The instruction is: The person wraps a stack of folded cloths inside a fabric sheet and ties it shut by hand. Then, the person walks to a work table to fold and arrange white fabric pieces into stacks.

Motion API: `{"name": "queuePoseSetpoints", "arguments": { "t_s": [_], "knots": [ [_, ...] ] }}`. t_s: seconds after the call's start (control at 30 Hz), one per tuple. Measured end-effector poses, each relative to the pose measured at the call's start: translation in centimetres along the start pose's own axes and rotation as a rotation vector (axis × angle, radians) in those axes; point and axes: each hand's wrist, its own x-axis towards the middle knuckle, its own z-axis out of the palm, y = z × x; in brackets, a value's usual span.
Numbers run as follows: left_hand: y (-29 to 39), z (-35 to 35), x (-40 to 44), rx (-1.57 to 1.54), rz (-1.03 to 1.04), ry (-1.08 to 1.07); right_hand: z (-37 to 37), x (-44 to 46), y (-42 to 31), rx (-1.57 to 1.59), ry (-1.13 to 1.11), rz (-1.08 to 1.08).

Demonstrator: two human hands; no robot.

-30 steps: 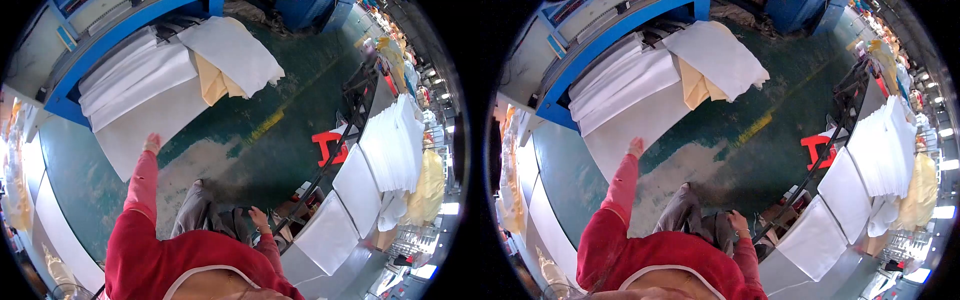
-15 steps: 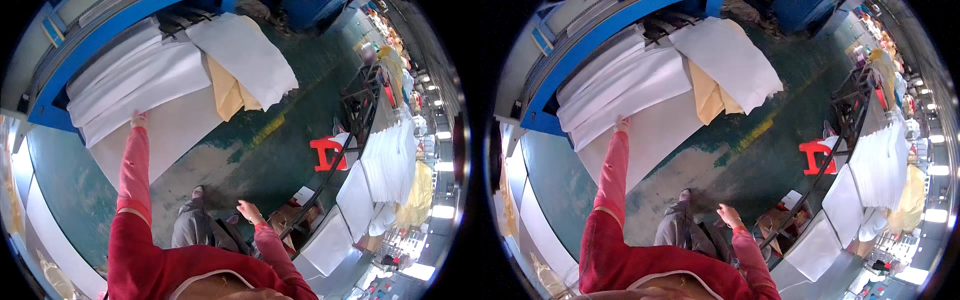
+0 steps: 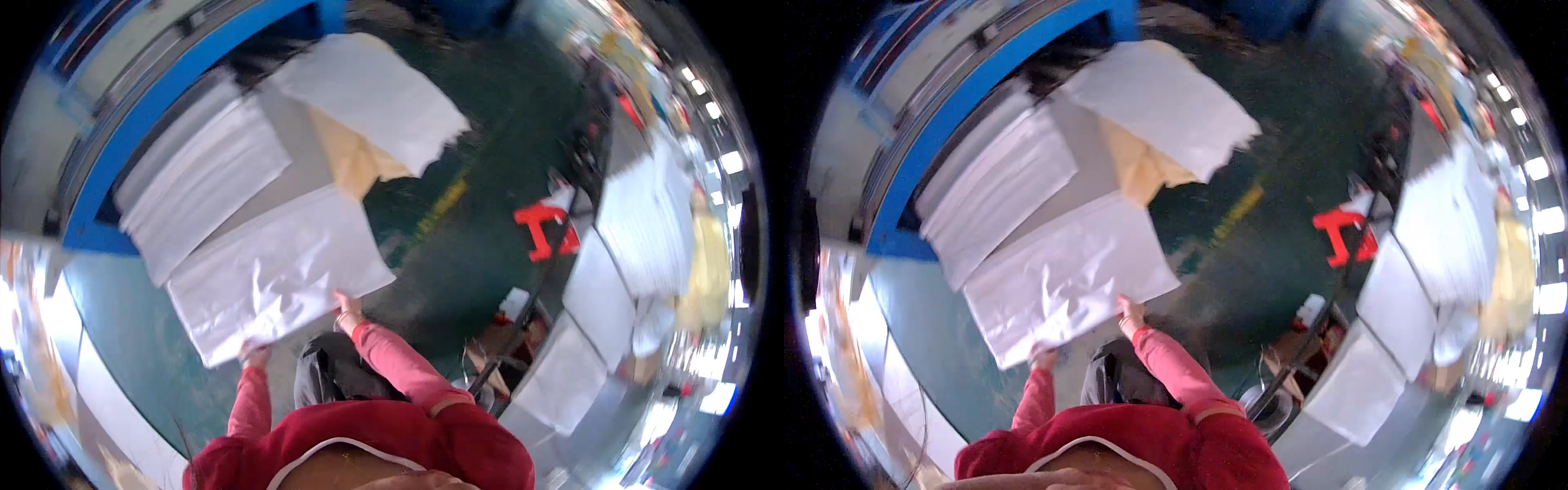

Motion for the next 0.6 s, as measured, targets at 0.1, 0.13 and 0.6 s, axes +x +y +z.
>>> {"name": "queuePoseSetpoints", "arguments": {
  "t_s": [0.1, 0.13, 0.6],
  "knots": [
    [-5.6, -5.0, -1.6, -1.493, -0.231, 0.343, -2.4, -7.1, -2.8, -0.042, -0.105, -0.081],
    [-3.6, -9.3, -1.4, -1.851, -0.215, 0.472, -2.8, -10.7, -5.4, -0.019, -0.096, -0.175],
    [53.9, -25.0, 6.2, -1.672, 0.677, -0.507, -44.4, -37.3, -40.1, 0.153, 0.385, -1.294]
  ]
}}
